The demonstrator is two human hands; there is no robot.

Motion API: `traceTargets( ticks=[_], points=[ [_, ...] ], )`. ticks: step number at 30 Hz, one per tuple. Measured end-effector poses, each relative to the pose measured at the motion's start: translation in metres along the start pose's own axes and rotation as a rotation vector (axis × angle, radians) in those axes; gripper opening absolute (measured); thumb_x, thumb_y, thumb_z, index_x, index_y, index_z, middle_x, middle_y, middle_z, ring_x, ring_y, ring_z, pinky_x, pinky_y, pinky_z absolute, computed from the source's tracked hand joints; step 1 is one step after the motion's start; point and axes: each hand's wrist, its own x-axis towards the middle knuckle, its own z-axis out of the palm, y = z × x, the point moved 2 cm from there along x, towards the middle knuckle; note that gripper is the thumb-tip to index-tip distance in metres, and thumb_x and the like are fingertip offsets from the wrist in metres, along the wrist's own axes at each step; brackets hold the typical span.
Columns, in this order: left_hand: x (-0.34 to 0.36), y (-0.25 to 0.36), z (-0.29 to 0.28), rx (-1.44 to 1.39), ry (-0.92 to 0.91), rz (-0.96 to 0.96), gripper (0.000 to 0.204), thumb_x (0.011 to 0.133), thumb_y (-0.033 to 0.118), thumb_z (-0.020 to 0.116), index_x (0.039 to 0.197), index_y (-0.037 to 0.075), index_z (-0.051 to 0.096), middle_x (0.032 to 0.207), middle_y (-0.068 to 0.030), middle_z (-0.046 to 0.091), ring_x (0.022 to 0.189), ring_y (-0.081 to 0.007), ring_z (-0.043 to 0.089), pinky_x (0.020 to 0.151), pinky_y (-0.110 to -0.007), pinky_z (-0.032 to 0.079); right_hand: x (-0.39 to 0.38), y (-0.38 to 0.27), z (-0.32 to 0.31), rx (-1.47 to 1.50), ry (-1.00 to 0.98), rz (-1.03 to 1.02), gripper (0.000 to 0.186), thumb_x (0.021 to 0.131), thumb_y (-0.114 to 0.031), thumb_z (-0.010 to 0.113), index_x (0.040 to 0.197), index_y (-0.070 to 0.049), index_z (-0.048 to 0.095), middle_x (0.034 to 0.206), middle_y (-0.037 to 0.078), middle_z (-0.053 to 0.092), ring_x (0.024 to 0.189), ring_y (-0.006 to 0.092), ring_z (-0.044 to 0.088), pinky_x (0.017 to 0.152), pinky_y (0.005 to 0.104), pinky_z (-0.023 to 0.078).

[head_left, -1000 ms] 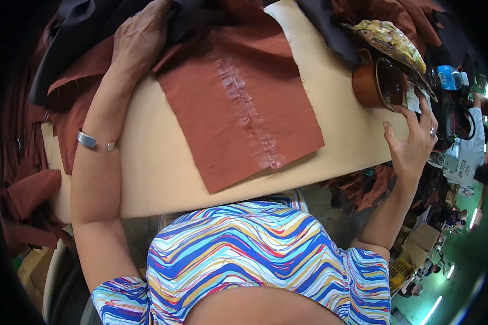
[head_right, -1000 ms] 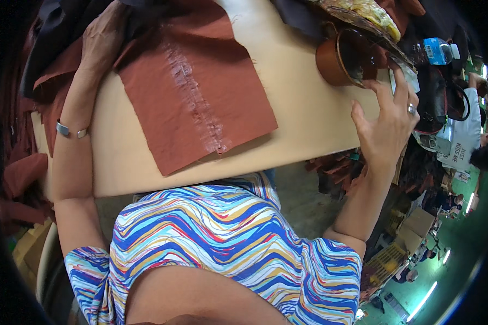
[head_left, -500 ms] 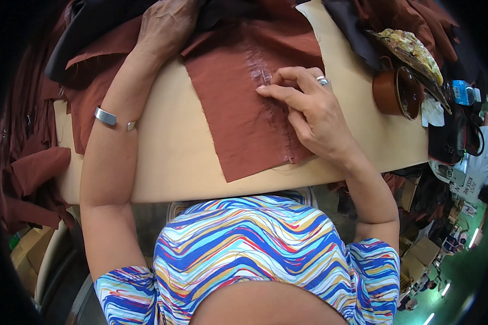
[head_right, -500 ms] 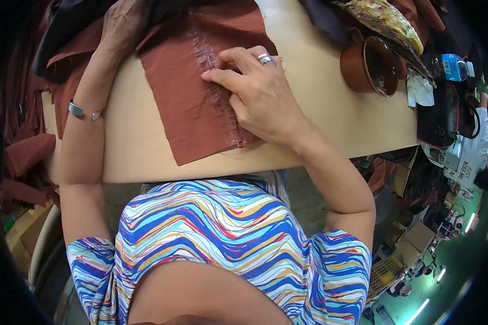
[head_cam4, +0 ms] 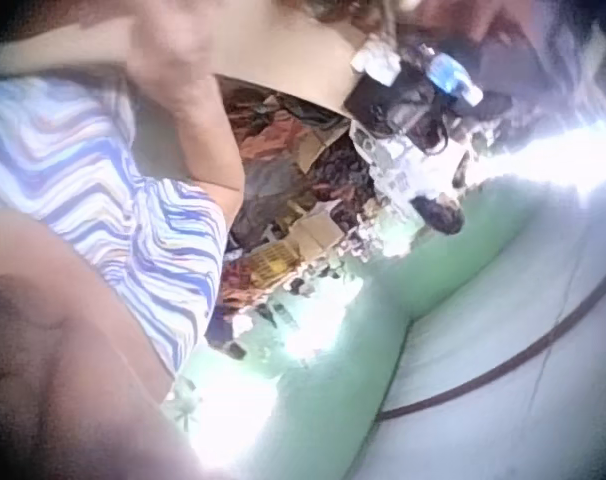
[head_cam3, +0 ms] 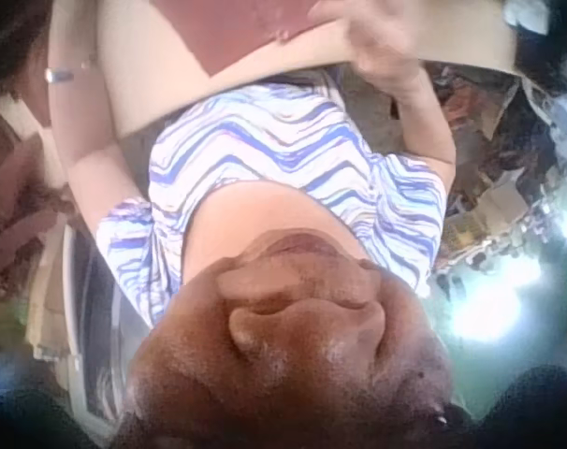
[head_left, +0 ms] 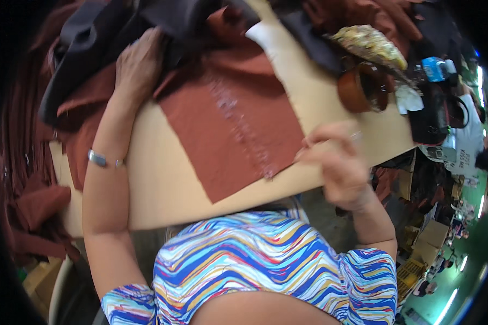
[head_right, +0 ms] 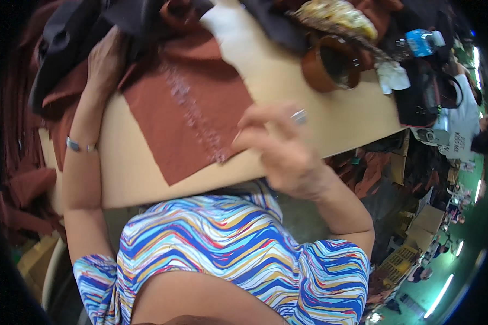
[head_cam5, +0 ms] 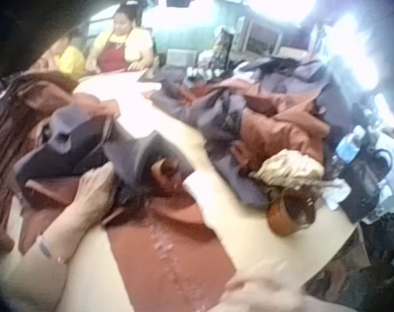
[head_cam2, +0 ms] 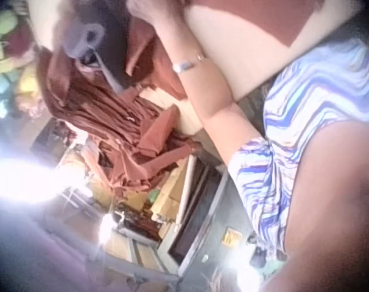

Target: The person aligns two pieces of reddish-brown fabric and holds them together by hand. The person picks up a small pincushion and places it next to the fabric, then handles various fabric strips and pieces on the table.

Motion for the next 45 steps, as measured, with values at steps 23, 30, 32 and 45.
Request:
traceTargets(
  ticks=[23,30,32,45],
  points=[
    [0.006,0.011,-0.009,-0.078,-0.097,-0.104,0.009,0.089,0.015,0.046,0.095,0.009,0.049,0.081,-0.0127,0.053,0.074,-0.0336,0.057,0.062,-0.044,0.044,0.041,0.082,-0.123,-0.279,0.116,0.424,0.081,0.063,-0.019,0.073,0.134,-0.009,0.034,0.112,0.017,0.057,0.103,0.0287,0.056,0.093,0.0342,0.040],
    [0.007,0.014,-0.010,-0.055,-0.071,-0.116,0.008,0.088,0.013,0.045,0.094,0.009,0.049,0.081,-0.0129,0.054,0.074,-0.0342,0.057,0.062,-0.046,0.044,-0.015,0.062,-0.098,-0.293,0.297,0.337,0.085,0.061,-0.020,0.077,0.133,-0.004,0.036,0.131,0.017,0.042,0.123,0.0301,0.040,0.101,0.0360,0.032],
    [0.007,0.014,-0.011,-0.066,-0.065,-0.121,0.008,0.088,0.013,0.045,0.093,0.009,0.049,0.080,-0.0140,0.055,0.072,-0.0352,0.057,0.061,-0.047,0.043,-0.016,0.064,-0.099,-0.427,0.363,0.263,0.077,0.072,-0.029,0.072,0.134,-0.003,0.035,0.133,0.018,0.040,0.124,0.0325,0.039,0.103,0.0370,0.030],
    [0.003,0.009,-0.019,-0.156,-0.057,-0.187,0.011,0.086,0.017,0.049,0.092,0.009,0.052,0.085,-0.0147,0.056,0.077,-0.0345,0.058,0.067,-0.046,0.044,-0.005,0.078,-0.078,-0.200,0.597,0.387,0.033,0.076,-0.004,0.069,0.107,0.002,0.060,0.120,0.014,0.056,0.109,0.0191,0.052,0.096,0.0308,0.036]
  ],
)
